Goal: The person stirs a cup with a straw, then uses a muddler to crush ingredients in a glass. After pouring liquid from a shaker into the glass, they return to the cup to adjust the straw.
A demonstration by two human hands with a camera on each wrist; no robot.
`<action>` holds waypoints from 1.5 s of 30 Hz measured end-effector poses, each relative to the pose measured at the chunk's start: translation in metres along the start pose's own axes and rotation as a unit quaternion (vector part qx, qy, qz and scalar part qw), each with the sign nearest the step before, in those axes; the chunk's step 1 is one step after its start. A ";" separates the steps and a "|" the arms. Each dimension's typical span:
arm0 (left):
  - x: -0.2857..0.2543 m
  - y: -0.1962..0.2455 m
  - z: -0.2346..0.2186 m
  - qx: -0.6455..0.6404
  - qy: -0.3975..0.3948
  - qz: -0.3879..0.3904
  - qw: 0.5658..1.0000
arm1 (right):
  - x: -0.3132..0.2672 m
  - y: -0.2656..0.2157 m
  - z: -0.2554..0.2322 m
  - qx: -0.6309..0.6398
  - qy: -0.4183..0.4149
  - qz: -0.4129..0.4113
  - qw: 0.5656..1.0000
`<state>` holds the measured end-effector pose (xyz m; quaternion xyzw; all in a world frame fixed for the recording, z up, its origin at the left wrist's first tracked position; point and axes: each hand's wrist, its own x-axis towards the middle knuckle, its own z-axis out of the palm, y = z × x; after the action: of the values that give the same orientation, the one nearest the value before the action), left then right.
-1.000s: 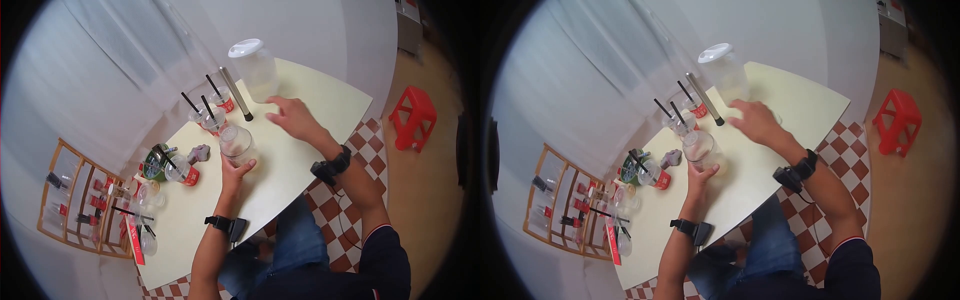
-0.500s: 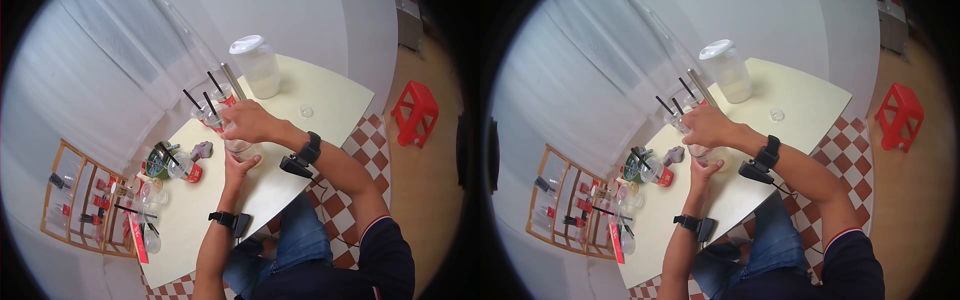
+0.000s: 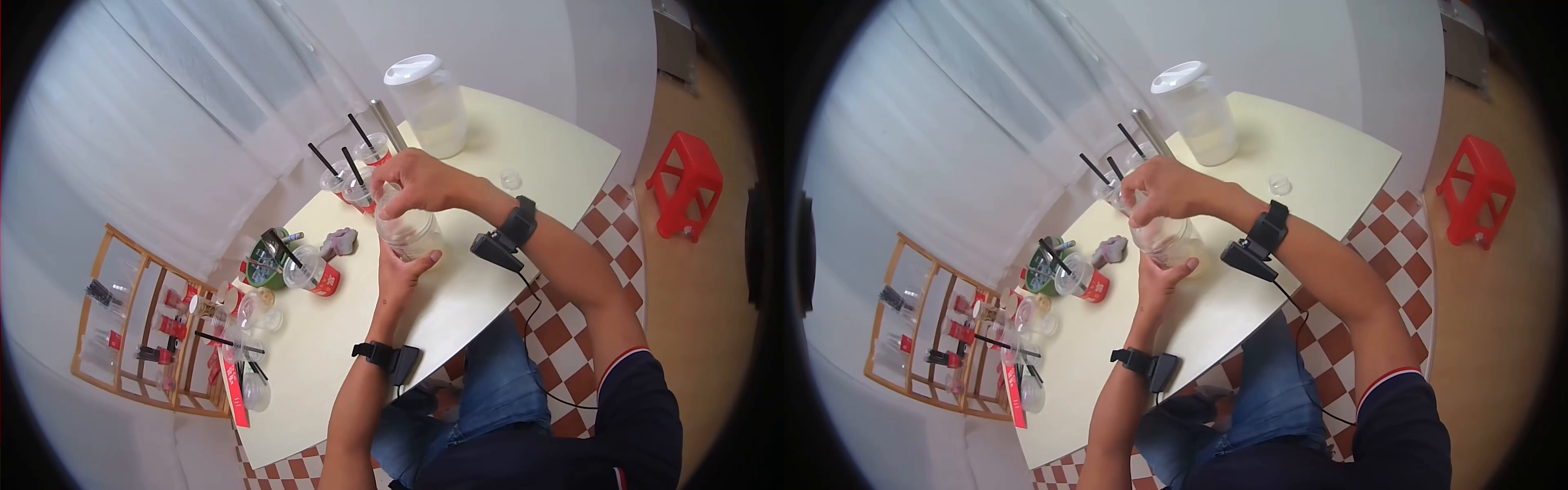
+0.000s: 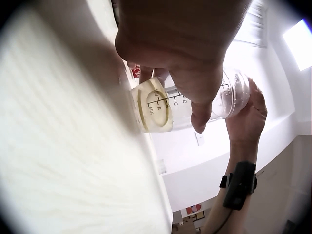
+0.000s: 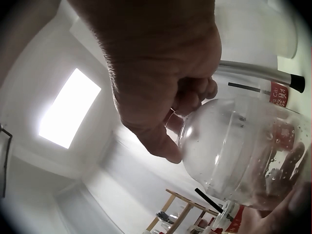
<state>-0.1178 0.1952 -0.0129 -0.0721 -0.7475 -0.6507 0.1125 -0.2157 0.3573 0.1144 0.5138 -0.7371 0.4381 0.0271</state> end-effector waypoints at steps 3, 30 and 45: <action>0.000 -0.002 -0.003 0.010 -0.011 -0.022 1.000 | 0.005 0.008 0.005 0.107 -0.015 -0.046 0.993; 0.000 -0.020 0.000 -0.080 0.008 -0.025 0.996 | -0.069 0.094 -0.043 -0.359 0.296 0.215 0.859; -0.003 -0.011 -0.002 -0.086 -0.004 -0.035 0.996 | 0.109 0.124 -0.016 -0.108 0.281 0.106 0.948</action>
<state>-0.1179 0.1918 -0.0234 -0.0581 -0.6910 -0.7161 0.0800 -0.3705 0.2987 0.1008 0.2828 -0.7929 0.4829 0.2414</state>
